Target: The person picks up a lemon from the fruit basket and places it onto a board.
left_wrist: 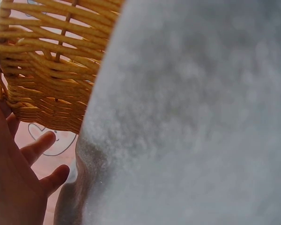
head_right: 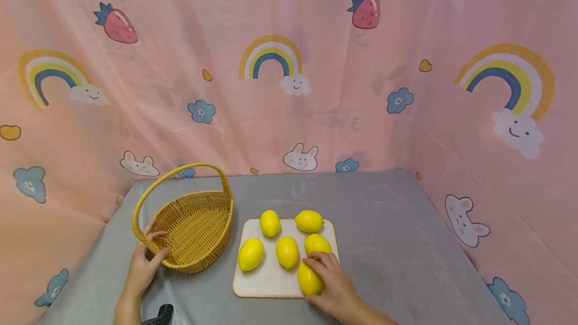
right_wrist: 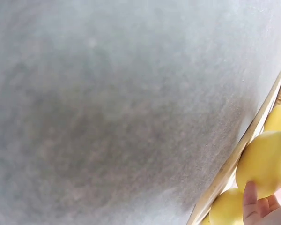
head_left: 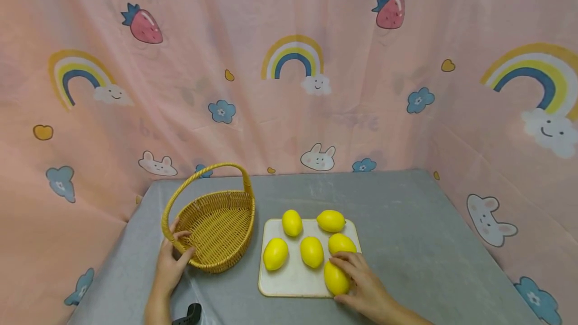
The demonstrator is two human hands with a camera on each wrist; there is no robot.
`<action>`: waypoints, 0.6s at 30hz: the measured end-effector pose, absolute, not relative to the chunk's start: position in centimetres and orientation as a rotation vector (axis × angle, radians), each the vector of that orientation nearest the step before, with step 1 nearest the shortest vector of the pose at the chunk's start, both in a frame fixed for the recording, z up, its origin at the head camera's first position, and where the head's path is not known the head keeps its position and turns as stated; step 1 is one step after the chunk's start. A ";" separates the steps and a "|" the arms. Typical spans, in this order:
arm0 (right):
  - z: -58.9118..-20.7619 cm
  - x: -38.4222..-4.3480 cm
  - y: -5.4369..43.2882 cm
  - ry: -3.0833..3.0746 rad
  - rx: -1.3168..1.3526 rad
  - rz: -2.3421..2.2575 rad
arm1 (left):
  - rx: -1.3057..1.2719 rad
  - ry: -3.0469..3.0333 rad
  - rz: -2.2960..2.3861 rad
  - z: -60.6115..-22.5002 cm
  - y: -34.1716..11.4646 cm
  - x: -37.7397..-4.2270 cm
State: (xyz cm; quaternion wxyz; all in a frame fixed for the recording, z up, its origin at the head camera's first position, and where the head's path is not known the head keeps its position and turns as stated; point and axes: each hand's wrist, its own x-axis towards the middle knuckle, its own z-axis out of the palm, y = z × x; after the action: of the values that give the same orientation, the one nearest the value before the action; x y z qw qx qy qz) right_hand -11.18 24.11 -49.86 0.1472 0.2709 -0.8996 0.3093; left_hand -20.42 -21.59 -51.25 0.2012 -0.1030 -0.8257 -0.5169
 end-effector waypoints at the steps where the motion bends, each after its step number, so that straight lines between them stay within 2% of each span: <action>1: -49.8 -11.2 24.1 -2.593 0.783 0.904 | -0.292 -2.305 -1.442 -51.2 -21.6 -20.4; 8: -49.7 -11.2 24.3 -2.590 0.779 1.037 | -0.254 -2.348 -1.447 -52.1 -22.3 -20.9; 18: -49.2 -10.9 24.6 -2.593 0.720 1.183 | -0.240 -2.389 -1.375 -50.4 -22.4 -20.5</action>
State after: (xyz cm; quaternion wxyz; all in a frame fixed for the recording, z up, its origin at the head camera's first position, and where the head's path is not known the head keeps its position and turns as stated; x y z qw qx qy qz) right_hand -10.89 24.62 -49.18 0.1006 0.2438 -0.8776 0.4004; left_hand -20.52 -22.39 -50.37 0.1861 -0.0852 -0.8483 -0.4883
